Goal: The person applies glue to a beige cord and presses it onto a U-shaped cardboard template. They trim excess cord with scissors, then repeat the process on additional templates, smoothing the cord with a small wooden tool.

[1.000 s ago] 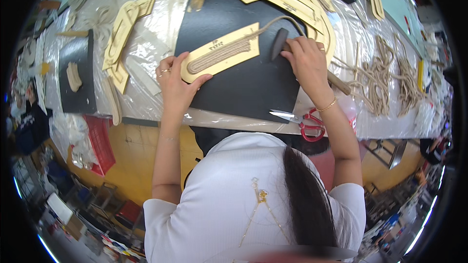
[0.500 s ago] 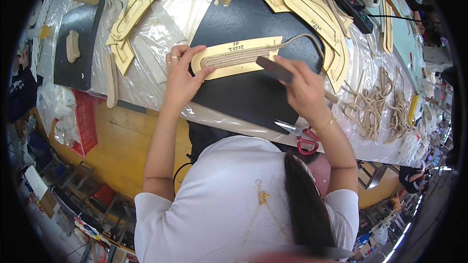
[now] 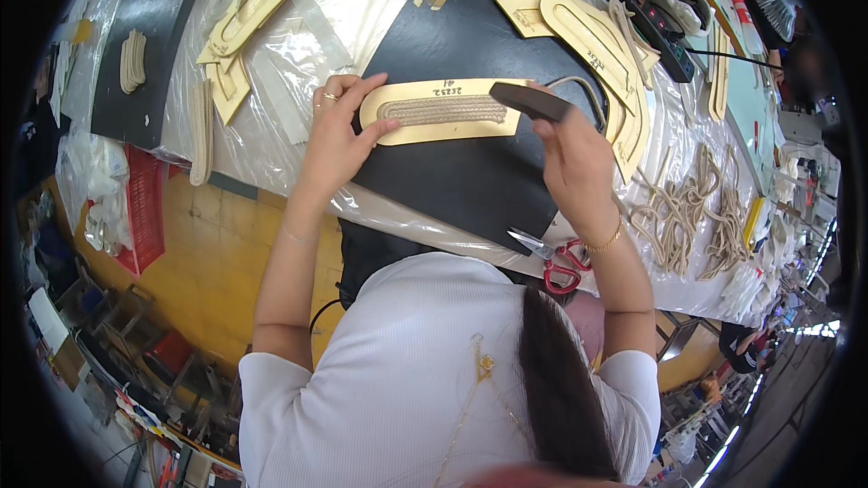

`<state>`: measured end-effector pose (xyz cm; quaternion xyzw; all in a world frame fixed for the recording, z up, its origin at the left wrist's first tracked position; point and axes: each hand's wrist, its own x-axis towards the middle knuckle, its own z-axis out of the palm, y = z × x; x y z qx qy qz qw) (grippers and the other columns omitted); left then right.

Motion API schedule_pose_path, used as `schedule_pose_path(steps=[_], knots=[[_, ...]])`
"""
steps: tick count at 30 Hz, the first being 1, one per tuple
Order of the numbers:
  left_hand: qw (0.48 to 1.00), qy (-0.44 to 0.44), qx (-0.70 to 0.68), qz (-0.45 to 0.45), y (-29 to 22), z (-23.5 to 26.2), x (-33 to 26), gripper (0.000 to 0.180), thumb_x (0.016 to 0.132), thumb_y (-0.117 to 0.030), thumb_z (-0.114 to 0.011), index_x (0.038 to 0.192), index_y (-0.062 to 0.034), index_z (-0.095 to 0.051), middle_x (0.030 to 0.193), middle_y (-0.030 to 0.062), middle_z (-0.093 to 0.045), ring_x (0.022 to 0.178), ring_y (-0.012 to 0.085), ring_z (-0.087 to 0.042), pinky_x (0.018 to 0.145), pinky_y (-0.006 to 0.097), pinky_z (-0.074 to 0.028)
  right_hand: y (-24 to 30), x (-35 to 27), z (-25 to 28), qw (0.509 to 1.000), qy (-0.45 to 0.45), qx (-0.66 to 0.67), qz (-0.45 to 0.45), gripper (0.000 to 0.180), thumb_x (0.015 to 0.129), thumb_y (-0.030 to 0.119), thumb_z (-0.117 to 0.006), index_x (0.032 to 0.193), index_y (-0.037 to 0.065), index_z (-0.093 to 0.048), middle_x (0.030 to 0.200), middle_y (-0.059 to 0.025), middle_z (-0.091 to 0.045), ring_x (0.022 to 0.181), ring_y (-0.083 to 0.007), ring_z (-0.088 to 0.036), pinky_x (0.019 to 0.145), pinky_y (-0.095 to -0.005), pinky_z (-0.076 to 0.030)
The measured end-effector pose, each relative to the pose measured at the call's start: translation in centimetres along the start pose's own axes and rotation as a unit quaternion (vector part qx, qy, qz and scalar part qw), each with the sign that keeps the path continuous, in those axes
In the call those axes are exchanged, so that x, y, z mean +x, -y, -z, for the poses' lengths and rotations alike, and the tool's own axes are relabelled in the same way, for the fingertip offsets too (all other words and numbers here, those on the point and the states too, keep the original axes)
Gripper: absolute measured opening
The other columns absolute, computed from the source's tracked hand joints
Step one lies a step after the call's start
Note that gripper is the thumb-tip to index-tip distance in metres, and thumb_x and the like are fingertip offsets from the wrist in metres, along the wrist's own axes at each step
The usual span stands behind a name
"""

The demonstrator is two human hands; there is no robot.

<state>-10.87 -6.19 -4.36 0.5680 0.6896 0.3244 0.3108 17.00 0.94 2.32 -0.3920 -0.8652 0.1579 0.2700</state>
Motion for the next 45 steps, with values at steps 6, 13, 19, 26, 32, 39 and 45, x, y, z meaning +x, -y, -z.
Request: schedule_pose_path(steps=[6, 13, 19, 26, 32, 39, 45], knots=[[0.997, 0.028, -0.070, 0.034, 1.4, 1.1, -0.4, 0.054, 0.079, -0.014, -0.083, 0.130, -0.0088, -0.067, 0.121, 0.0073, -0.050, 0.116, 0.0231, -0.051, 0.103, 0.034, -0.042, 1.7, 0.6, -2.3, 0.992, 0.116, -0.030, 0.028, 0.034, 0.094, 0.018, -0.067, 0.127, 0.010, -0.063, 0.077, -0.0071, -0.060, 0.066, -0.0250, -0.064, 0.058, -0.0368, -0.051], [0.994, 0.045, -0.099, -0.026, 2.3, 1.1, -0.6, 0.057, 0.078, -0.016, -0.085, 0.132, -0.0122, -0.066, 0.130, 0.0084, -0.045, 0.117, 0.0239, -0.052, 0.102, 0.034, -0.044, 3.2, 1.7, -4.0, 0.992, 0.112, -0.004, 0.065, 0.037, 0.091, 0.017, -0.069, 0.127, 0.011, -0.064, 0.076, -0.0073, -0.061, 0.063, -0.0243, -0.064, 0.056, -0.0363, -0.051], [0.992, 0.073, -0.107, -0.002, 2.1, 1.4, -0.5, 0.067, 0.074, -0.013, -0.087, 0.137, -0.0166, -0.064, 0.139, 0.0077, -0.044, 0.121, 0.0246, -0.050, 0.108, 0.037, -0.043, 4.8, 2.2, -4.7, 0.992, 0.035, 0.057, 0.111, 0.034, 0.093, 0.021, -0.067, 0.125, 0.011, -0.064, 0.077, -0.0052, -0.062, 0.063, -0.0223, -0.065, 0.053, -0.0351, -0.052], [0.994, 0.060, -0.092, -0.021, 2.5, 1.3, -0.5, 0.067, 0.072, -0.015, -0.089, 0.135, -0.0167, -0.065, 0.140, 0.0080, -0.044, 0.117, 0.0239, -0.051, 0.104, 0.036, -0.046, 5.9, 3.2, -4.8, 0.994, 0.035, 0.054, 0.090, 0.034, 0.093, 0.021, -0.067, 0.126, 0.012, -0.065, 0.077, -0.0065, -0.063, 0.064, -0.0236, -0.066, 0.054, -0.0358, -0.052], [0.994, 0.049, -0.085, -0.042, 2.7, 1.3, 0.0, 0.067, 0.072, -0.018, -0.090, 0.134, -0.0170, -0.065, 0.140, 0.0093, -0.044, 0.115, 0.0246, -0.052, 0.102, 0.036, -0.047, 6.4, 4.1, -6.0, 0.986, 0.147, -0.023, 0.071, 0.034, 0.094, 0.018, -0.067, 0.127, 0.012, -0.062, 0.079, -0.0069, -0.062, 0.064, -0.0241, -0.065, 0.056, -0.0369, -0.051], [0.995, 0.059, -0.078, -0.025, 2.4, 1.4, -0.5, 0.067, 0.072, -0.017, -0.089, 0.134, -0.0160, -0.064, 0.141, 0.0077, -0.045, 0.118, 0.0247, -0.051, 0.106, 0.038, -0.045, 6.3, 4.1, -6.6, 0.980, 0.199, -0.003, -0.004, 0.022, 0.093, 0.008, -0.066, 0.114, 0.005, -0.064, 0.085, -0.0135, -0.067, 0.074, -0.0311, -0.068, 0.062, -0.0422, -0.053], [0.995, 0.074, -0.072, -0.007, 2.0, 1.7, -0.3, 0.068, 0.072, -0.019, -0.090, 0.134, -0.0149, -0.063, 0.143, 0.0070, -0.043, 0.121, 0.0254, -0.050, 0.108, 0.040, -0.044, 5.4, 3.7, -6.2, 0.997, 0.025, 0.020, 0.074, 0.031, 0.096, 0.023, -0.064, 0.123, 0.008, -0.064, 0.077, -0.0076, -0.064, 0.066, -0.0241, -0.067, 0.056, -0.0362, -0.053]])
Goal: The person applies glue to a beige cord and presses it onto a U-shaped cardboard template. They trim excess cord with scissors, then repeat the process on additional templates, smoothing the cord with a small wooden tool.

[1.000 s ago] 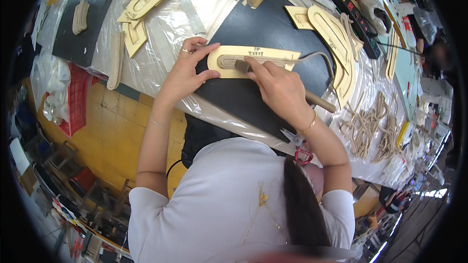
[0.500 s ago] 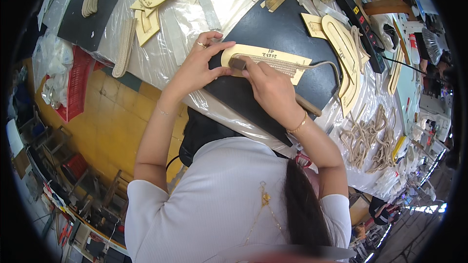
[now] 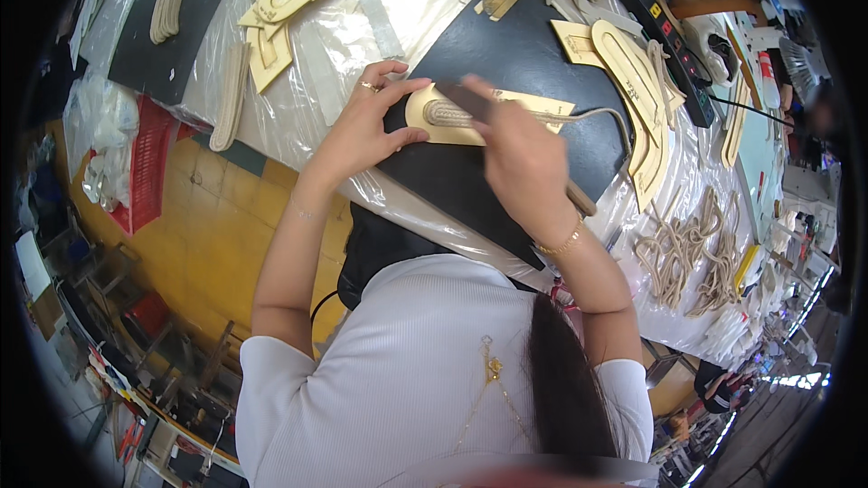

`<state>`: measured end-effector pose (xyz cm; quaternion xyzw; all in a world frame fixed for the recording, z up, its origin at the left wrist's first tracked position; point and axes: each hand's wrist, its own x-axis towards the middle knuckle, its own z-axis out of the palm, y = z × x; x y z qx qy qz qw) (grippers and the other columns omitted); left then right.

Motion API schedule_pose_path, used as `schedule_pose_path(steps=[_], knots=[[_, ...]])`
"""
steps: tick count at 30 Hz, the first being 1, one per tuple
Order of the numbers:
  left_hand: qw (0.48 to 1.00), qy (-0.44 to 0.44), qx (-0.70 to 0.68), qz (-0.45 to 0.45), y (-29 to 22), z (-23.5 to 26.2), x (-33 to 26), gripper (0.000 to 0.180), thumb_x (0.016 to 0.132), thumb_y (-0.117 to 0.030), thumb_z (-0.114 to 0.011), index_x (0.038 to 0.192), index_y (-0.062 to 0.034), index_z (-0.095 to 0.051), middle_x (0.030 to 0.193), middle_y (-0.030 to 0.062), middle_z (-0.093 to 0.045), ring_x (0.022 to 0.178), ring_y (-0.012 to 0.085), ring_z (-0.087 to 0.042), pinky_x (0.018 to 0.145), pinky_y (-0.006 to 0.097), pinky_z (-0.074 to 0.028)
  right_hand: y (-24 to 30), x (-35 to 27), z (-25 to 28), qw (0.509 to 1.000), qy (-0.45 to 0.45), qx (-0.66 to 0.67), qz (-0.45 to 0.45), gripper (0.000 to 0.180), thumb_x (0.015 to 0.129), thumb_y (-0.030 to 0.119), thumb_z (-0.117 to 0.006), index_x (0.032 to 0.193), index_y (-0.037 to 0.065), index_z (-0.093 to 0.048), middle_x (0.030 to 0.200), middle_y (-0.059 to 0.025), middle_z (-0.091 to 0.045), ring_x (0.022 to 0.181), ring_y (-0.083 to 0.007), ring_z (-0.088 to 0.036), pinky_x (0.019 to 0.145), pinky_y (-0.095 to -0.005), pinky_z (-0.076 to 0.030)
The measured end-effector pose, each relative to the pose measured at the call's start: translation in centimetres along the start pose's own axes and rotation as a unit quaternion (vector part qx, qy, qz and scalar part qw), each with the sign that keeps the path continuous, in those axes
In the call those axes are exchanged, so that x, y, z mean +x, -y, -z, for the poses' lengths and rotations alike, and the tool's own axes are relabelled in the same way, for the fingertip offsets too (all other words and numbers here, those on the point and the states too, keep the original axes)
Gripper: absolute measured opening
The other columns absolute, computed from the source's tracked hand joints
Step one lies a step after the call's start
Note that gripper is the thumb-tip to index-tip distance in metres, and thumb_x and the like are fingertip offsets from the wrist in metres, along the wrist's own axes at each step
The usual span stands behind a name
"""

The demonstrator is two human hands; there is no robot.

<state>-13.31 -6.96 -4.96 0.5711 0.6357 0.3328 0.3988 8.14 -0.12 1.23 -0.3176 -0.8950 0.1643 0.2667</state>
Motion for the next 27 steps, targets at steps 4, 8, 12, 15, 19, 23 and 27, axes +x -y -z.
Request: schedule_pose_path(steps=[4, 8, 12, 15, 19, 23, 27], knots=[[1.000, 0.009, 0.014, 0.010, -0.6, 0.1, 0.0, 0.067, 0.072, -0.019, -0.090, 0.134, -0.0133, -0.063, 0.146, 0.0074, -0.040, 0.123, 0.0264, -0.049, 0.109, 0.041, -0.044, -0.2, 0.1, 0.3, 0.995, 0.076, -0.050, -0.042, 0.027, 0.098, 0.023, -0.061, 0.121, 0.009, -0.065, 0.074, -0.0083, -0.063, 0.065, -0.0241, -0.068, 0.055, -0.0363, -0.053], [0.994, -0.041, 0.098, -0.025, -1.9, -0.3, -0.1, 0.067, 0.072, -0.020, -0.089, 0.134, -0.0124, -0.063, 0.141, 0.0093, -0.044, 0.121, 0.0283, -0.050, 0.107, 0.042, -0.044, -0.1, -0.2, 0.4, 0.995, 0.068, -0.034, -0.057, 0.027, 0.098, 0.024, -0.061, 0.121, 0.008, -0.064, 0.075, -0.0091, -0.064, 0.064, -0.0253, -0.068, 0.054, -0.0371, -0.053], [0.975, -0.111, 0.190, -0.032, -3.7, -1.9, -0.3, 0.060, 0.074, -0.020, -0.088, 0.127, -0.0080, -0.064, 0.126, 0.0130, -0.052, 0.115, 0.0326, -0.051, 0.102, 0.043, -0.045, -0.8, -0.9, 0.7, 0.995, 0.057, -0.021, -0.075, 0.032, 0.098, 0.024, -0.062, 0.126, 0.009, -0.064, 0.078, -0.0084, -0.064, 0.064, -0.0258, -0.067, 0.054, -0.0374, -0.053], [0.976, -0.125, 0.178, -0.026, -4.6, -3.2, -0.6, 0.052, 0.075, -0.017, -0.086, 0.120, -0.0031, -0.064, 0.116, 0.0144, -0.054, 0.110, 0.0344, -0.052, 0.098, 0.044, -0.045, -0.9, -1.7, 1.3, 0.997, 0.032, -0.024, -0.073, 0.032, 0.098, 0.025, -0.062, 0.125, 0.009, -0.065, 0.078, -0.0080, -0.064, 0.064, -0.0258, -0.067, 0.055, -0.0374, -0.053], [0.974, -0.111, 0.198, -0.021, -4.9, -3.8, 0.0, 0.048, 0.076, -0.014, -0.085, 0.117, -0.0014, -0.064, 0.114, 0.0157, -0.054, 0.108, 0.0350, -0.053, 0.097, 0.043, -0.046, -1.6, -1.8, 1.7, 0.987, 0.094, -0.085, -0.100, 0.034, 0.095, 0.022, -0.066, 0.126, 0.010, -0.065, 0.079, -0.0067, -0.062, 0.062, -0.0244, -0.065, 0.055, -0.0365, -0.053], [0.972, -0.100, 0.214, -0.004, -5.3, -3.8, 0.2, 0.045, 0.075, -0.012, -0.085, 0.113, -0.0003, -0.064, 0.112, 0.0164, -0.055, 0.105, 0.0354, -0.054, 0.095, 0.043, -0.046, -2.2, -3.1, 3.0, 0.994, -0.072, -0.023, -0.085, 0.033, 0.097, 0.026, -0.063, 0.126, 0.010, -0.066, 0.079, -0.0061, -0.063, 0.065, -0.0237, -0.066, 0.056, -0.0358, -0.053], [0.967, -0.089, 0.238, 0.018, -6.1, -4.0, 0.6, 0.039, 0.076, -0.012, -0.085, 0.107, -0.0003, -0.064, 0.111, 0.0151, -0.057, 0.108, 0.0350, -0.056, 0.095, 0.043, -0.047, -3.4, -3.6, 3.1, 0.976, 0.093, -0.116, -0.157, 0.040, 0.091, 0.015, -0.070, 0.130, 0.012, -0.065, 0.079, -0.0062, -0.062, 0.062, -0.0243, -0.063, 0.057, -0.0360, -0.051]])
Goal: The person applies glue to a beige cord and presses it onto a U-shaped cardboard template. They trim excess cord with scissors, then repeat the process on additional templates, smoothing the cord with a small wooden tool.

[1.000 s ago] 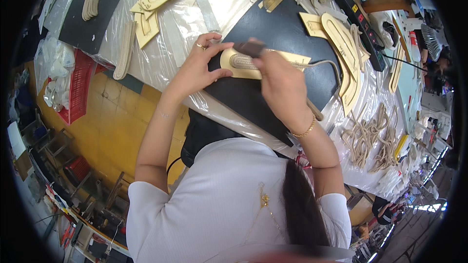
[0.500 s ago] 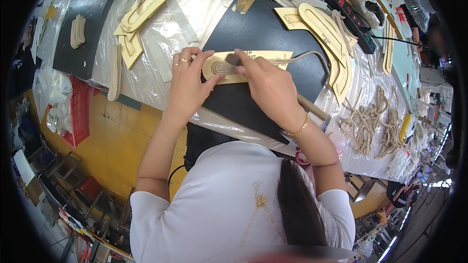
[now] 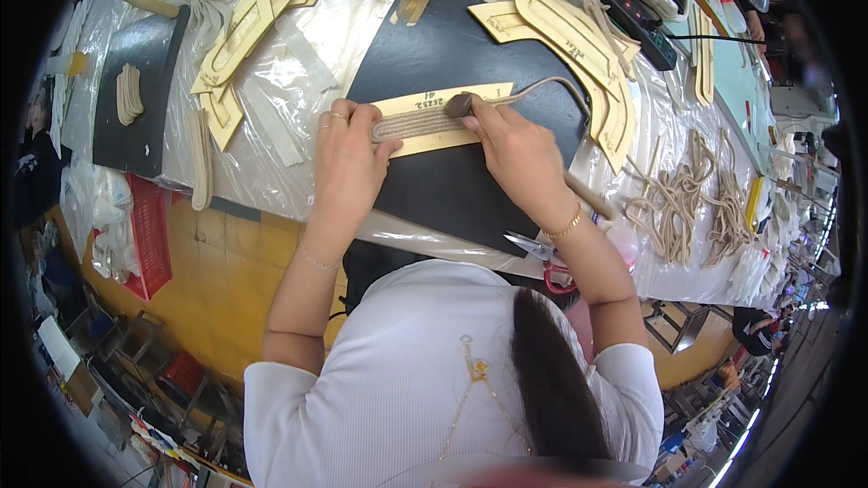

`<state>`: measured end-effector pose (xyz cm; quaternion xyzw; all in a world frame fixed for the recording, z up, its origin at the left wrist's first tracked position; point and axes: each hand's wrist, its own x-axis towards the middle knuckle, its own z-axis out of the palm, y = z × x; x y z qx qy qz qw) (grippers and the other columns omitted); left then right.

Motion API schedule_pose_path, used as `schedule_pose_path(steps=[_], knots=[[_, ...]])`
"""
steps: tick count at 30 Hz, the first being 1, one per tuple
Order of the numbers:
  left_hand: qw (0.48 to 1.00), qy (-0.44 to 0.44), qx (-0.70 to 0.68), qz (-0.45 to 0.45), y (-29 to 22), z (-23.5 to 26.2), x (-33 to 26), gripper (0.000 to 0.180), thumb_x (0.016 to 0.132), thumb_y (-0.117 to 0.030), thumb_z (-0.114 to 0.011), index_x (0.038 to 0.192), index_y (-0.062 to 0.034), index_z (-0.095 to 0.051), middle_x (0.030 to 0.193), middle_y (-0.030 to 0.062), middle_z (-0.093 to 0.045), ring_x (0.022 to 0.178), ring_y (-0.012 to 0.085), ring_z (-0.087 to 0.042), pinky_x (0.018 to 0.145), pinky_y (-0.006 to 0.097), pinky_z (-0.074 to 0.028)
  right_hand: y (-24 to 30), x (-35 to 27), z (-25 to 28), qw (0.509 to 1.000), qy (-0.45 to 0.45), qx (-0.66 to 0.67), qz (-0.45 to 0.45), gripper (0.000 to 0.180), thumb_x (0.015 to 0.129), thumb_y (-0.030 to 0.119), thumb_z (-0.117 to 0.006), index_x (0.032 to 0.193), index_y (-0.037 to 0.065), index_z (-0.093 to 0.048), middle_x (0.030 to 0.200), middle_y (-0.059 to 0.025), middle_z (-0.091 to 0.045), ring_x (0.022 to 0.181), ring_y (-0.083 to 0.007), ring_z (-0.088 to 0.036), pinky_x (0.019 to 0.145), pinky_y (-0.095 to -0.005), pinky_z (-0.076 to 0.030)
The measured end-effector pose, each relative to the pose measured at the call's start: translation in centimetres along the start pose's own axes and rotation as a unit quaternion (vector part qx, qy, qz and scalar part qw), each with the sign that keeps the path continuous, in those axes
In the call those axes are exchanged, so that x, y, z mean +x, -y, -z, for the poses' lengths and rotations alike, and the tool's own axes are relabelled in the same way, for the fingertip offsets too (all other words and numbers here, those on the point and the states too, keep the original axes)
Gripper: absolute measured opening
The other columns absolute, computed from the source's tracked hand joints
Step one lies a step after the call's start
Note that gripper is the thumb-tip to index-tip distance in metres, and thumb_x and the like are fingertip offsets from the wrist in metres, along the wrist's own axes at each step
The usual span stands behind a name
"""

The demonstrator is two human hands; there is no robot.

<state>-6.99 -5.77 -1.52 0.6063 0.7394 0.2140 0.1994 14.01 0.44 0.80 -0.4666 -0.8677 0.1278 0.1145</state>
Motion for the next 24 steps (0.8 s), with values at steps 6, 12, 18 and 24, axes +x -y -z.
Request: schedule_pose_path(steps=[6, 12, 18, 24], knots=[[1.000, 0.006, 0.005, 0.001, -0.4, 0.4, 0.3, 0.038, 0.076, -0.011, -0.084, 0.106, 0.0000, -0.063, 0.109, 0.0168, -0.058, 0.104, 0.0365, -0.058, 0.092, 0.043, -0.048, -1.5, -0.8, 0.5, 0.990, -0.128, 0.062, 0.014, 0.034, 0.095, 0.019, -0.066, 0.129, 0.011, -0.065, 0.079, -0.0076, -0.064, 0.066, -0.0258, -0.066, 0.057, -0.0374, -0.052], [1.000, 0.018, 0.008, 0.004, -0.8, 0.5, 0.3, 0.037, 0.076, -0.007, -0.083, 0.106, 0.0018, -0.063, 0.110, 0.0185, -0.058, 0.103, 0.0362, -0.057, 0.092, 0.043, -0.048, -2.1, -1.5, 1.0, 0.976, -0.191, 0.106, -0.004, 0.034, 0.095, 0.017, -0.066, 0.129, 0.012, -0.066, 0.079, -0.0083, -0.063, 0.065, -0.0279, -0.065, 0.057, -0.0395, -0.051], [0.999, 0.041, -0.010, 0.009, -0.6, 1.0, 0.2, 0.038, 0.077, -0.005, -0.082, 0.109, 0.0024, -0.064, 0.111, 0.0184, -0.058, 0.105, 0.0365, -0.058, 0.093, 0.043, -0.048, -1.9, -1.6, 0.8, 0.989, -0.118, 0.086, 0.008, 0.036, 0.094, 0.015, -0.067, 0.129, 0.012, -0.064, 0.077, -0.0076, -0.061, 0.065, -0.0277, -0.064, 0.057, -0.0388, -0.051], [0.999, 0.016, -0.021, 0.021, 0.1, 2.0, -0.5, 0.042, 0.076, -0.005, -0.083, 0.113, 0.0020, -0.064, 0.109, 0.0173, -0.061, 0.107, 0.0364, -0.060, 0.094, 0.042, -0.049, -0.5, -2.0, 1.0, 0.997, -0.053, 0.057, 0.030, 0.033, 0.095, 0.021, -0.066, 0.128, 0.012, -0.064, 0.077, -0.0071, -0.062, 0.063, -0.0272, -0.064, 0.057, -0.0386, -0.052]])
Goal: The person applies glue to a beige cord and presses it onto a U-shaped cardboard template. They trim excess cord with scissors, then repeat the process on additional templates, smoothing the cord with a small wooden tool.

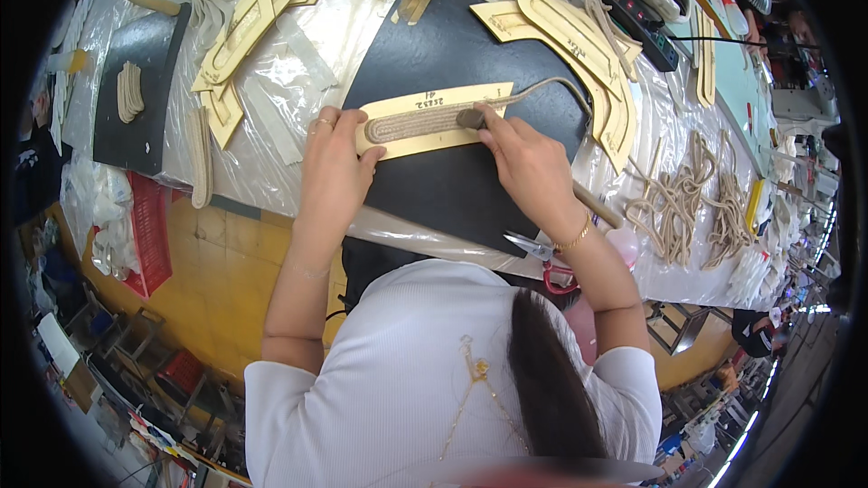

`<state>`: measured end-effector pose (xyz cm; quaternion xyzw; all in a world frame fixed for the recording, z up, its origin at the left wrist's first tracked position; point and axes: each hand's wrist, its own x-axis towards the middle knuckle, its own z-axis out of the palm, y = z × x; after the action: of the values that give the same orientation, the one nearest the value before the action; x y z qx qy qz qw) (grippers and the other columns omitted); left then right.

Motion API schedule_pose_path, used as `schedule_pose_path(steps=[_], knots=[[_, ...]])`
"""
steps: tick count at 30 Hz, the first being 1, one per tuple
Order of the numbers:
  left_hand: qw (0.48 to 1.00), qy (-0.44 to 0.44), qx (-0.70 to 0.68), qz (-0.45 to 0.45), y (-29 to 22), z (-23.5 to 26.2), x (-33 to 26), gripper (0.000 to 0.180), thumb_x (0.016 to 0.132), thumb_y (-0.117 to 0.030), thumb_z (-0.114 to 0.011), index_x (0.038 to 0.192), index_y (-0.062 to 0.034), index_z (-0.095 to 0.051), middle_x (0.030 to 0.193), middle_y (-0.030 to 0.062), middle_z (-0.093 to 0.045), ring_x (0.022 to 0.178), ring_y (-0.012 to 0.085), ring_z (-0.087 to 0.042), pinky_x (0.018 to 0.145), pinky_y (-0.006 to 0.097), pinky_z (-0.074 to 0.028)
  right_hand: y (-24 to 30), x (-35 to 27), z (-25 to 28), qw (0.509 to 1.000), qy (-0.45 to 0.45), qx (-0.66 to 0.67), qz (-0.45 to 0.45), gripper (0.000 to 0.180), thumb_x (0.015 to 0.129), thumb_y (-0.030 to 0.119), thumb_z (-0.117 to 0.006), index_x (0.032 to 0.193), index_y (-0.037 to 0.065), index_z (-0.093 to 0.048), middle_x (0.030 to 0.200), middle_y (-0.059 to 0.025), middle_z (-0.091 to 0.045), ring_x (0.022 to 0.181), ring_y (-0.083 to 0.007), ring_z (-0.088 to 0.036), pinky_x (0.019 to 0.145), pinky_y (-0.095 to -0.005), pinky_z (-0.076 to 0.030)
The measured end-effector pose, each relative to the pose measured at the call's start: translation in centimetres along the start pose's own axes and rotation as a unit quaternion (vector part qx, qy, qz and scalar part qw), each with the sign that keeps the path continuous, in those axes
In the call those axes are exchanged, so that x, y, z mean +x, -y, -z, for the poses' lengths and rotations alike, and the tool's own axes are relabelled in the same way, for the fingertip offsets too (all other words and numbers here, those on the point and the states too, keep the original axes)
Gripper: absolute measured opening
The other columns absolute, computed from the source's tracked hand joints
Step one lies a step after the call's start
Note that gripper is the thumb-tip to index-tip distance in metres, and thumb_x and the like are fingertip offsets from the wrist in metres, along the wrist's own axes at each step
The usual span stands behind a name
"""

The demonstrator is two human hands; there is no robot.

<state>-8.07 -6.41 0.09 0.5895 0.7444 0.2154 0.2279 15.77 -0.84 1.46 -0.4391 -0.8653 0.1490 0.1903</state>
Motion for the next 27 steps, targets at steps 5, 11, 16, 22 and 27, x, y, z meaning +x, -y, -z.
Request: schedule_pose_path(steps=[5, 11, 16, 22, 27], knots=[[1.000, 0.009, 0.011, 0.024, 0.4, 0.1, -0.5, 0.041, 0.076, -0.004, -0.082, 0.113, 0.0028, -0.064, 0.108, 0.0172, -0.061, 0.105, 0.0345, -0.061, 0.093, 0.041, -0.049, 1.7, 0.6, -0.9, 0.999, 0.015, 0.022, 0.048, 0.034, 0.094, 0.022, -0.067, 0.127, 0.012, -0.065, 0.075, -0.0069, -0.061, 0.062, -0.0250, -0.066, 0.056, -0.0371, -0.053], [1.000, 0.003, 0.005, 0.013, 0.9, -0.2, -0.3, 0.039, 0.075, -0.003, -0.083, 0.109, 0.0032, -0.064, 0.103, 0.0167, -0.062, 0.101, 0.0331, -0.062, 0.090, 0.041, -0.050, 3.5, 1.5, -2.1, 0.997, 0.018, 0.035, 0.060, 0.037, 0.094, 0.026, -0.066, 0.128, 0.012, -0.064, 0.075, -0.0059, -0.062, 0.065, -0.0225, -0.067, 0.055, -0.0360, -0.054], [1.000, 0.001, 0.014, -0.002, 1.2, -0.2, 0.2, 0.037, 0.076, -0.003, -0.082, 0.108, 0.0031, -0.064, 0.101, 0.0174, -0.062, 0.098, 0.0335, -0.063, 0.087, 0.041, -0.051, 3.8, 2.1, -2.7, 0.997, 0.044, 0.011, 0.056, 0.034, 0.096, 0.026, -0.064, 0.127, 0.012, -0.063, 0.077, -0.0071, -0.063, 0.066, -0.0226, -0.068, 0.055, -0.0356, -0.054], [1.000, -0.007, 0.004, -0.007, 1.2, -0.6, 0.1, 0.034, 0.079, -0.007, -0.081, 0.107, 0.0026, -0.064, 0.101, 0.0199, -0.062, 0.098, 0.0374, -0.063, 0.086, 0.044, -0.051, 3.7, 1.8, -2.8, 0.995, 0.091, -0.002, 0.043, 0.038, 0.095, 0.022, -0.066, 0.132, 0.014, -0.062, 0.078, -0.0070, -0.063, 0.066, -0.0263, -0.066, 0.057, -0.0382, -0.054], [0.999, -0.025, 0.027, -0.024, -0.1, -1.5, 0.2, 0.034, 0.079, -0.011, -0.081, 0.105, 0.0027, -0.064, 0.103, 0.0228, -0.061, 0.100, 0.0409, -0.063, 0.086, 0.046, -0.051, 1.7, -0.2, -1.8, 0.998, 0.045, 0.013, 0.043, 0.040, 0.090, 0.021, -0.071, 0.129, 0.015, -0.064, 0.078, -0.0052, -0.063, 0.066, -0.0244, -0.066, 0.058, -0.0387, -0.053]])
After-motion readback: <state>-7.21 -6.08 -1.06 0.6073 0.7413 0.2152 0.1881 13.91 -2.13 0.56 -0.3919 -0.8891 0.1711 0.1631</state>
